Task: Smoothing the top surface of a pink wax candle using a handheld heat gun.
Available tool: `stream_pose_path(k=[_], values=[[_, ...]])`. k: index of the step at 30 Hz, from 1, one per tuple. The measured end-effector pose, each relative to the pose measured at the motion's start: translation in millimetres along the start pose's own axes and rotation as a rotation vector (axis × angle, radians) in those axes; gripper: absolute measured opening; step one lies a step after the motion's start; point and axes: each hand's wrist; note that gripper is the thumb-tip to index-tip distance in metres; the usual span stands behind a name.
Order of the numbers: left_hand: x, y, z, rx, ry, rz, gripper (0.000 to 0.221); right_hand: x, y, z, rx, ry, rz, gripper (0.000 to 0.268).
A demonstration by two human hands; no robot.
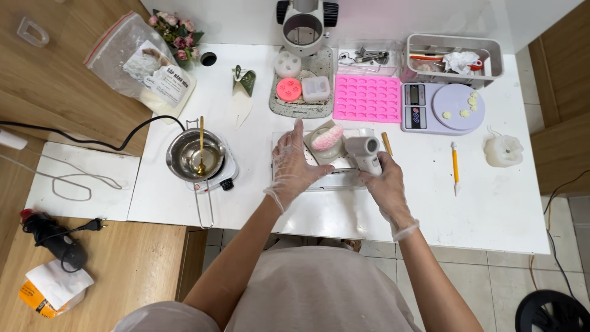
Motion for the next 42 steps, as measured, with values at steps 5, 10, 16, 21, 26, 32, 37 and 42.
stream_pose_path(k=[5, 10, 16, 21, 26, 32, 37, 42], values=[[13.0, -26.0, -23.3, 0.024, -0.054, 0.010, 0.129, 4.0, -5.9, -1.4, 0.072, -0.071, -0.003, 0.048], [16.5, -32.7, -32.6, 0.068, -0.095, 0.058, 0.125, -0.1, -6.5, 4.8, 0.109, -0.124, -0.029, 0.045], [24.2, -31.6, -46.1, 0.102, -0.083, 0.030, 0.130, 16.2, -13.9, 3.0, 0.112, -0.072, -0.010, 0.047], [37.1, -7.6, -48.9, 0.051, -0.159, -0.131, 0.135, 6.8, -12.0, 9.0, 0.140, -0.117, -0.040, 0.043], [39.7, 9.6, -38.4, 0.030, -0.143, -0.161, 0.138, 12.7, -9.2, 10.9, 0.128, -0.119, -0.030, 0.042], [46.8, -0.9, -49.7, 0.047, -0.110, -0.221, 0.137, 10.7, -10.6, 10.5, 0.143, -0.123, -0.027, 0.043], [50.5, 10.2, -24.7, -0.015, -0.085, -0.218, 0.133, 12.3, -4.7, 12.9, 0.130, -0.127, -0.035, 0.042], [27.2, -16.9, -13.2, 0.026, 0.051, -0.009, 0.154, 18.3, -3.1, 7.0, 0.147, -0.085, -0.010, 0.041]])
Point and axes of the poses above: each hand's wrist, its own x-axis towards the middle knuckle, its own y-axis out of the back of the hand, z = x × y, and after that the axes turned 5 degrees about -y, right-handed
